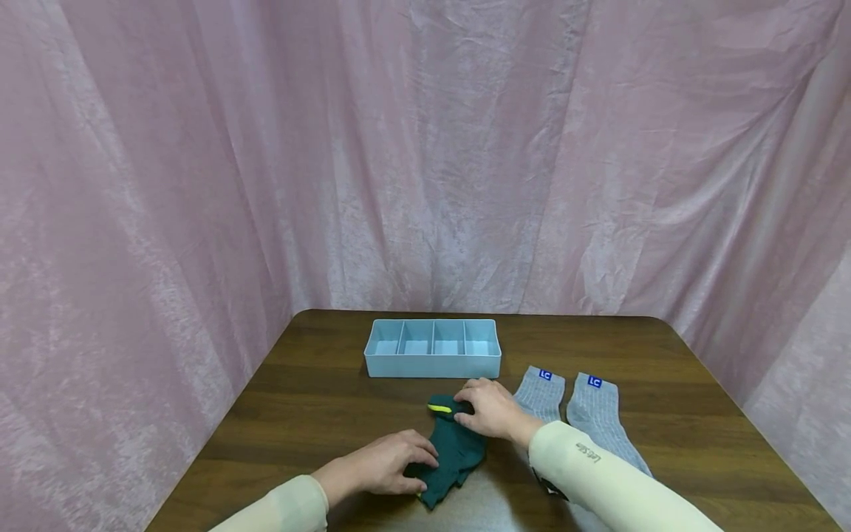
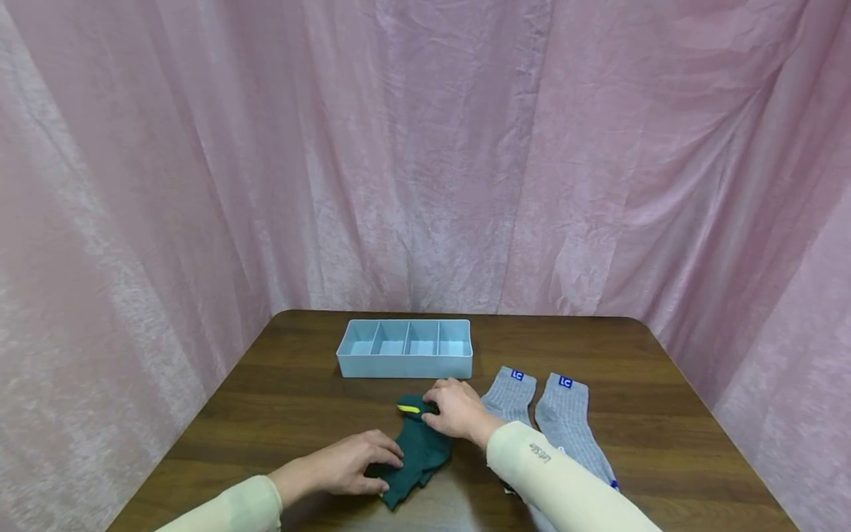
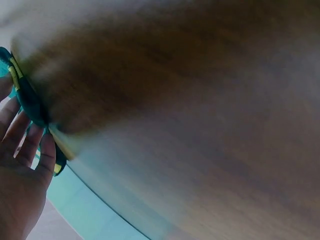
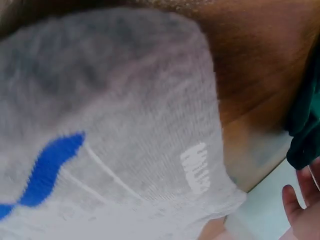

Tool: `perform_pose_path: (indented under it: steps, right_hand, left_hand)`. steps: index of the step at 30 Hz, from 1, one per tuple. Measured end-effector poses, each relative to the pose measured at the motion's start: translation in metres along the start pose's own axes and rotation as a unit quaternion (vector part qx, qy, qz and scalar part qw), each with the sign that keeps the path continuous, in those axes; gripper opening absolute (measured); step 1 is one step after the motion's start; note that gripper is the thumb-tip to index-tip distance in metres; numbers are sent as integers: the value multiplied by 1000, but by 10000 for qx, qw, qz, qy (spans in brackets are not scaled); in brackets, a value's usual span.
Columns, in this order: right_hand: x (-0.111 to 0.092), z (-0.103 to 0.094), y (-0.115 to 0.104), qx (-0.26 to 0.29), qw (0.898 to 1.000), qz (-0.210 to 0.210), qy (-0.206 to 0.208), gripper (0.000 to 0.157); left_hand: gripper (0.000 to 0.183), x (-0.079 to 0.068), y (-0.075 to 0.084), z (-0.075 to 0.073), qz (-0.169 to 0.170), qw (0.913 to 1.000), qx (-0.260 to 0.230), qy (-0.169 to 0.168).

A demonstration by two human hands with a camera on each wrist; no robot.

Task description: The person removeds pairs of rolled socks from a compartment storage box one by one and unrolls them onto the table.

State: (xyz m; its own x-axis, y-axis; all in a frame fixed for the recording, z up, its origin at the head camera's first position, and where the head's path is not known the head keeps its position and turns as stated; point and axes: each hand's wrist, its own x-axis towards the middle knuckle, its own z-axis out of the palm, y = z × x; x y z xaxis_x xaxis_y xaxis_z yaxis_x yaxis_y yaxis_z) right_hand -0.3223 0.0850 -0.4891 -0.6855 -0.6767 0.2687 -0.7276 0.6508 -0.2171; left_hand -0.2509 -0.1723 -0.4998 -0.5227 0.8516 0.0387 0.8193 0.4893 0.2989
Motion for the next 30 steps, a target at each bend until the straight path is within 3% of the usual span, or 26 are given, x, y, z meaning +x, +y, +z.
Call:
perform_pose_path:
  steps: [4, 10, 15, 18, 22, 25, 30]
  right_hand:
    - [-1, -2, 1, 424, 9970, 513, -388, 28]
    - [1, 0, 3, 1057, 9883, 1094, -95, 22]
    - [2, 4, 6, 1114, 9817, 1539, 117, 20]
    - [0, 7, 9, 642, 9886, 1256, 532, 19]
    - [0, 9, 13, -386, 9938, 334, 983, 20]
    - [0, 8, 15, -720, 9942, -72, 794, 20]
    - [-2, 7, 18, -450, 9982, 209, 324, 25]
  left_hand:
    - [31, -1, 0, 0, -25, 10000, -39, -10]
    - [31, -2, 1, 0, -23, 10000, -70, -18]
    - [30, -4, 2, 0, -48, 9999, -144, -64]
    - [30, -4, 3, 0, -58, 9998, -162, -64]
    - [30, -3, 3, -1, -79, 9997, -195, -85]
    - [30, -3, 3, -2, -99, 9997, -219, -100]
    - [30, -3, 4, -2, -90, 9997, -199, -105]
